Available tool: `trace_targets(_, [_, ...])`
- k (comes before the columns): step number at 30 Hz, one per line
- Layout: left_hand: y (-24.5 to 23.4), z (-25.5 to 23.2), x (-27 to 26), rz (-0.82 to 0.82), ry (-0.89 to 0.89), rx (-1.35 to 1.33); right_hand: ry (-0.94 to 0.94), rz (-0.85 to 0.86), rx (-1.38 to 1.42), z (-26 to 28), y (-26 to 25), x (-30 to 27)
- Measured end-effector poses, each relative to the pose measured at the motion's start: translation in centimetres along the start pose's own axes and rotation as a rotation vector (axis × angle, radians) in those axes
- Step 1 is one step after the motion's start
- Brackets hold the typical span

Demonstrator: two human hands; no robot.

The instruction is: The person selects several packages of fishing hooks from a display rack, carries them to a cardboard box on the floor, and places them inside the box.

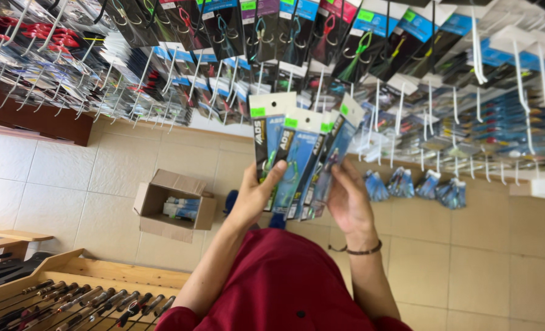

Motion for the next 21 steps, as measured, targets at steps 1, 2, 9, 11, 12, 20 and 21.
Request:
trace_targets(1, [0.2, 0.1, -0.1, -0.002, -0.002, 0.001, 0.003, 0.000, 0.000, -0.5, 0.0, -0.1])
trace_targets(2, [0.4, 0.1, -0.1, 0.009, 0.006, 0.015, 0.039, -0.003, 0.000, -1.0, -0.1, -0.1])
trace_targets(9, [-0.5, -1.5, -2.0, -0.071, -0.253, 0.227, 0.092, -0.035, 0.019, -3.8, -4.5, 1.5])
trace_targets(11, [-0.9, -1.6, -1.9, -0.065, -0.244, 0.244, 0.081, -0.048, 0.024, -3.1, -3.8, 1.2])
trace_targets(12, [-1.1, -1.7, -1.8, -0.058, -0.232, 0.261, 0.067, -0.059, 0.028, -2.7, -3.5, 1.2])
trace_targets(20, [0.6, -1.1, -0.8, 0.261, -0.074, 0.271, -0.030, 0.018, -0.140, -2.8, 0.3, -0.2])
trace_targets(21, [0.6, -0.2, -0.5, 0.299, 0.051, 0.239, -0.048, 0.021, -0.176, -3.5, -0.3, -0.1])
Point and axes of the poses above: each hand's wrist, its own x-axis towards the middle knuckle, its own y-axis out of the palm, z = x × y, the point moved 2 cm from there along x, towards the middle knuckle, and after that the axes turned 3 degrees about y, right-handed, at the moved point
